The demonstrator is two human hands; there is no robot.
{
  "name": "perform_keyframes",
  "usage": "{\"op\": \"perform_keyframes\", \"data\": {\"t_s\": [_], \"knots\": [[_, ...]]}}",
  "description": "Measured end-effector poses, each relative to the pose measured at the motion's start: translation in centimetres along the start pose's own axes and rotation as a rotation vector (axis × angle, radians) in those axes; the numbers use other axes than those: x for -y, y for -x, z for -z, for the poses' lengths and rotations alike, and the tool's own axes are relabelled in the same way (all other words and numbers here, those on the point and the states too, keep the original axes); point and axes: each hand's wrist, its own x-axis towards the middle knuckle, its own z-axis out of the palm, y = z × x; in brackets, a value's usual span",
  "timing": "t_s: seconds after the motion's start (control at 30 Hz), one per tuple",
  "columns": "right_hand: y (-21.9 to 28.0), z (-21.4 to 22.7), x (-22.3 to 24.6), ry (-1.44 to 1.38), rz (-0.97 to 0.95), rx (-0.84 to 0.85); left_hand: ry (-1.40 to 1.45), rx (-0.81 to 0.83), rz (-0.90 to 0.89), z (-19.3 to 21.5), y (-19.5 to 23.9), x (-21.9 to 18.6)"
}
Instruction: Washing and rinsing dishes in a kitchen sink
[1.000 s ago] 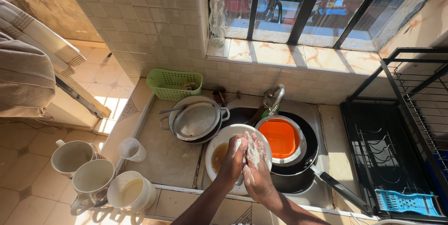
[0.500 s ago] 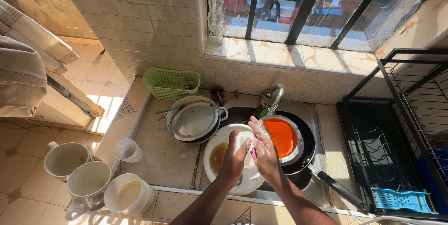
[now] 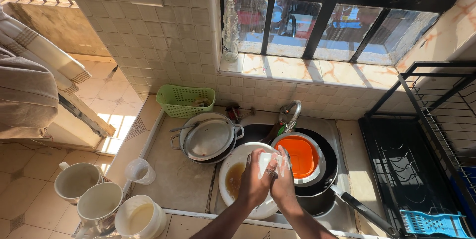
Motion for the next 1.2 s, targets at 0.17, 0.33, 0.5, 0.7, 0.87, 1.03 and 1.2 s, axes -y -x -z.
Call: {"op": "perform_keyframes", "data": {"t_s": [0.17, 0.33, 0.5, 0.7, 0.87, 1.03, 1.2], "knots": [[-1.0, 0.8, 4.3, -0.377, -0.227, 0.034, 0.037, -0.063, -0.245, -1.5, 1.4, -0.1], [0.2, 0.4, 2.7, -0.220, -0.155, -0.080, -0.031, -0.094, -0.231, -1.8, 1.3, 0.4], [1.4, 0.1, -0.2, 0.092, -0.120, -0.025, -0.104, -0.068, -0.027, -1.5, 0.1, 2.2], [-1.6, 0.7, -1.0, -0.326, -0.149, -0.004, -0.131, -0.072, -0.057, -1.5, 1.4, 0.0], [-1.1, 0.7, 1.9, -0.270, -0.106, 0.063, -0.135, -0.130, -0.132, -2.4, 0.5, 1.1], [1.1, 0.2, 0.1, 0.121, 0.111, -0.026, -0.071, -0.217, -0.076, -2.1, -1.4, 1.4], [0.2, 0.2, 3.5, -0.080, -0.200, -0.010, -0.129, -0.127, 0.014, -1.7, -1.1, 0.6]]}}
